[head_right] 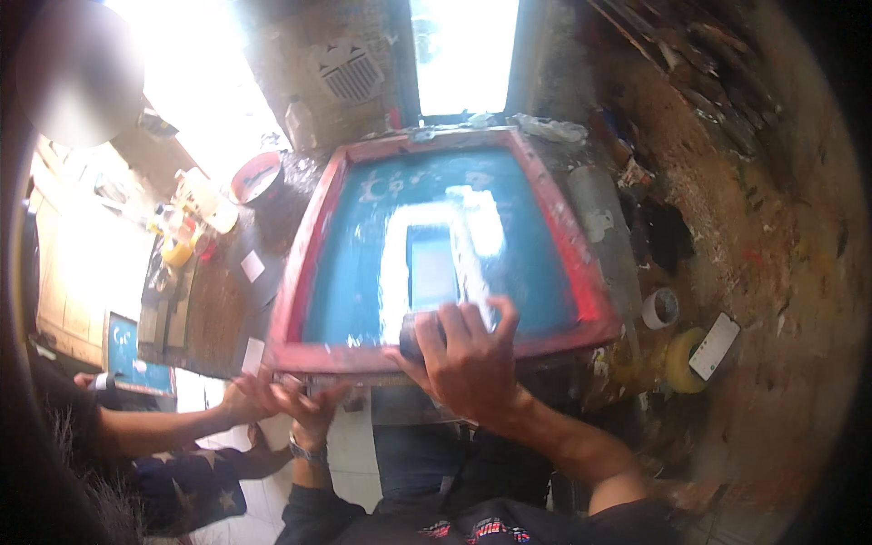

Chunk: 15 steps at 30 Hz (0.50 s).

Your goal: The person uses a squeegee to pull white ink across a screen printing frame, transferring the design onto a series of rectangular cards. They print on dark grey cards first, then switch to pink cards, placing each finished item on the table.

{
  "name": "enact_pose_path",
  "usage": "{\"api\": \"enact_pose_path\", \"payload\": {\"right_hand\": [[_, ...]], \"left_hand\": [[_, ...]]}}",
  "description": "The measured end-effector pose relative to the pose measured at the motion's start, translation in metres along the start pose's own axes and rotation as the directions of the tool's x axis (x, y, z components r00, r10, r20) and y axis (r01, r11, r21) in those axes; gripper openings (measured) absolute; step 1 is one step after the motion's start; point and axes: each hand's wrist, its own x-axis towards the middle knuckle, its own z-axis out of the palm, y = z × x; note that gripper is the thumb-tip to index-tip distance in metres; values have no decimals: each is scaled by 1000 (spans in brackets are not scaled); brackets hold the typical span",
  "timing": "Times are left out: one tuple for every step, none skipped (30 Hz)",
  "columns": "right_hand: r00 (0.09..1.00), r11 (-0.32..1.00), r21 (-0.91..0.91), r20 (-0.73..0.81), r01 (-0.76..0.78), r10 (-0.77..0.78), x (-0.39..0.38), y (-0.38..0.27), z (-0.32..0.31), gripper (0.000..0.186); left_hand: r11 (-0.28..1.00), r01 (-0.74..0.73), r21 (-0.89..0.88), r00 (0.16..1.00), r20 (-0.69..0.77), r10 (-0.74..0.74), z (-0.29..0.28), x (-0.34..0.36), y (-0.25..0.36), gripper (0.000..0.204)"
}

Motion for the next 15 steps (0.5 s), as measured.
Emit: {"api": "enact_pose_path", "payload": {"right_hand": [[998,999,5,-29,47,-47,22,3,-10,45],[984,996,5,-157,88,-86,54,12,-16,44],[977,995,-18,-187,101,-103,81,20,-28,43],[963,991,-34,-234,131,-136,108,23,-35,43],[972,996,-2,-216,92,-90,131,26,-37,44],[984,998,9,-169,58,-56,152,29,-42,46],[942,994,-39,-317,103,-110,171,43,-44,56],[982,999,-4,-182,48,-48,192,45,-60,61],[992,1000,4,-123,4,-4,204,44,-77,63],[997,999,16,-65,-38,39,217,42,-95,66],[994,997,16,-83,-76,77,221,38,-106,64],[987,988,-4,-46,-156,156,230,33,-115,64],[971,971,-30,-13,-238,238,239,30,-126,64],[931,933,-63,71,-354,358,258,23,-129,66],[927,929,-79,78,-362,368,266,28,-131,66]], "left_hand": [[997,74,-36,995,-69,-76,-4,20,1,86],[965,193,-178,958,-178,-224,0,45,7,68],[888,269,-374,893,-248,-376,9,73,23,51],[785,338,-520,849,-192,-493,10,92,37,34],[645,465,-606,846,89,-526,9,99,50,25],[492,599,-632,788,357,-501,6,101,57,22],[562,628,-538,778,450,-438,25,87,73,26],[648,641,-412,743,546,-388,39,68,85,31],[731,639,-240,690,599,-407,43,64,106,38],[802,587,-110,667,626,-403,51,38,119,37],[816,573,-80,652,648,-395,50,25,123,36],[826,560,-62,638,669,-382,53,11,129,35],[788,599,-140,641,674,-367,50,13,126,34],[743,637,-208,638,682,-356,47,11,118,32],[623,713,-322,640,663,-390,46,9,105,23]]}}
